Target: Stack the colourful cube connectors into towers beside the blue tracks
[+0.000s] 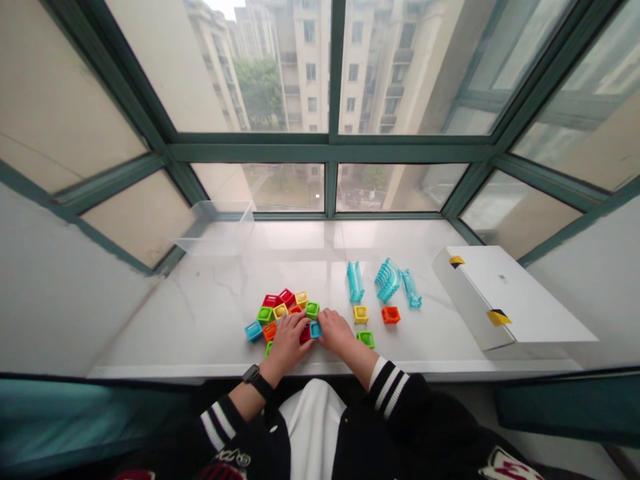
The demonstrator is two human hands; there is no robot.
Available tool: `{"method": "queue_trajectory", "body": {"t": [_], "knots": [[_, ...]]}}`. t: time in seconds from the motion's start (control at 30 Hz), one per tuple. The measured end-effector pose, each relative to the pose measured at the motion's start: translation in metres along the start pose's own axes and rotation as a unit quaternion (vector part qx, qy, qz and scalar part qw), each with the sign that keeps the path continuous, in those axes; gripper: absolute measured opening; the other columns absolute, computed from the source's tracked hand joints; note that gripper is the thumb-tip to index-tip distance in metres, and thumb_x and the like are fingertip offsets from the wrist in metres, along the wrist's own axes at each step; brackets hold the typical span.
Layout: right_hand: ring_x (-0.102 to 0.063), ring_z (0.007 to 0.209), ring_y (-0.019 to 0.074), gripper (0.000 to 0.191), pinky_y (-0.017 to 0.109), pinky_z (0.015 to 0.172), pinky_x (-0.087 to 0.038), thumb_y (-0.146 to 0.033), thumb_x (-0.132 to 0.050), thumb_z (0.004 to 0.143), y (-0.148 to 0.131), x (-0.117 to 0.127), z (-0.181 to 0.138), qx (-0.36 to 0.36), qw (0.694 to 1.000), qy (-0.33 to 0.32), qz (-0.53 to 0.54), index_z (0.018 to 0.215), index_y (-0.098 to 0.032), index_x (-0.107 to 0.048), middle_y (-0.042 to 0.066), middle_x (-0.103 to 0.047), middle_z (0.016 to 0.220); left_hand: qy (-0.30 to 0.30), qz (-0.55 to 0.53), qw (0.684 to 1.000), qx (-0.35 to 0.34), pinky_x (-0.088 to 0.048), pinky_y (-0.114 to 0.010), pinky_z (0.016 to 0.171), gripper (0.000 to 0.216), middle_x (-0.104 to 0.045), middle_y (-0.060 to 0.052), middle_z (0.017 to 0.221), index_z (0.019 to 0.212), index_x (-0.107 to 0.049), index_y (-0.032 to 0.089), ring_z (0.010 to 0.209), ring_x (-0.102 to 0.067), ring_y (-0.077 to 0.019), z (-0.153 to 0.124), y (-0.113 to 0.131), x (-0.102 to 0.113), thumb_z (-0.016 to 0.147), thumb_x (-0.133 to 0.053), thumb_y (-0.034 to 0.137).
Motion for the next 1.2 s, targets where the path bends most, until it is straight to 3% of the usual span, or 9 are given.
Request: {"method": "queue_trajectory", "body": {"t": [0.23,0.57,0.67,0.8,0.87,1.0,1.2], "knots": [[-0.064,0.106,0.0246,0.034,0.033,0.09,-0.048,-0.015,-0.075,0.081,0.032,0.013,-0.013,-0.026,0.999,0.028,0.034,0.112,-0.022,-0.061,0.009,-0.065,0.115,-0.007,0.018,1.0,0.001,-0.031,-0.065,0.125,0.042,-0.063,-0.01,0.144,0.125,-0.069,0.026,0.133,-0.056,-0.0349,0.003,-0.001,-0.001,0.087,-0.081,0.038],[-0.066,0.1,0.0223,0.036,0.037,0.092,-0.052,-0.026,-0.08,0.087,0.043,0.024,-0.025,-0.057,0.988,0.09,0.11,0.117,-0.021,-0.061,0.008,-0.063,0.117,-0.014,0.019,1.0,0.006,-0.028,-0.066,0.126,0.036,-0.061,-0.013,0.148,0.125,-0.065,0.022,0.137,-0.055,-0.0347,0.003,-0.001,-0.003,0.091,-0.074,0.033],[-0.066,0.093,0.0188,0.041,0.038,0.091,-0.056,-0.024,-0.079,0.087,0.045,0.029,-0.025,-0.038,0.971,0.129,0.198,0.123,-0.021,-0.061,0.007,-0.061,0.118,-0.008,0.014,1.0,0.006,-0.028,-0.066,0.127,0.044,-0.061,-0.013,0.149,0.134,-0.062,0.023,0.137,-0.056,-0.0343,0.003,-0.001,-0.002,0.091,-0.072,0.032],[-0.069,0.096,0.0191,0.041,0.038,0.089,-0.061,-0.025,-0.078,0.085,0.045,0.03,-0.026,-0.005,0.926,0.162,0.342,0.121,-0.022,-0.06,0.007,-0.062,0.117,0.008,-0.01,1.0,-0.013,-0.027,-0.066,0.128,0.055,-0.058,-0.014,0.154,0.144,-0.057,0.024,0.147,-0.048,-0.0357,0.004,0.004,0.011,0.091,-0.071,0.032],[-0.07,0.096,0.0189,0.04,0.039,0.089,-0.062,-0.027,-0.077,0.085,0.043,0.03,-0.027,-0.002,0.909,0.17,0.382,0.121,-0.023,-0.059,0.007,-0.063,0.118,0.028,-0.039,0.999,-0.023,-0.028,-0.065,0.128,0.055,-0.057,-0.014,0.154,0.146,-0.057,0.025,0.149,-0.047,-0.0356,0.007,0.01,0.023,0.093,-0.07,0.035],[-0.069,0.094,0.0186,0.041,0.04,0.087,-0.063,-0.027,-0.078,0.084,0.033,0.042,-0.032,0.015,0.902,0.198,0.382,0.121,-0.025,-0.06,0.005,-0.063,0.117,0.045,-0.172,0.984,-0.007,-0.045,-0.056,0.121,0.054,-0.062,-0.014,0.148,0.149,-0.052,0.026,0.14,-0.057,-0.0317,0.012,0.021,0.04,0.099,-0.064,0.04],[-0.065,0.109,0.0214,0.033,0.039,0.09,-0.063,-0.024,-0.072,0.088,0.01,0.06,-0.038,0.068,0.905,0.21,0.363,0.12,-0.027,-0.064,0.007,-0.059,0.122,0.018,-0.382,0.92,0.084,-0.065,-0.046,0.093,0.058,-0.072,-0.012,0.124,0.141,-0.055,0.023,0.1,-0.076,-0.0246,0.015,0.024,0.028,0.092,-0.075,0.046]]}}
Point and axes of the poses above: each hand's wrist, its own z-axis towards the middle knuckle, its own x-axis out of the back of the hand, y = z × x, the point moved 7 cm from there along z, towards the middle knuckle
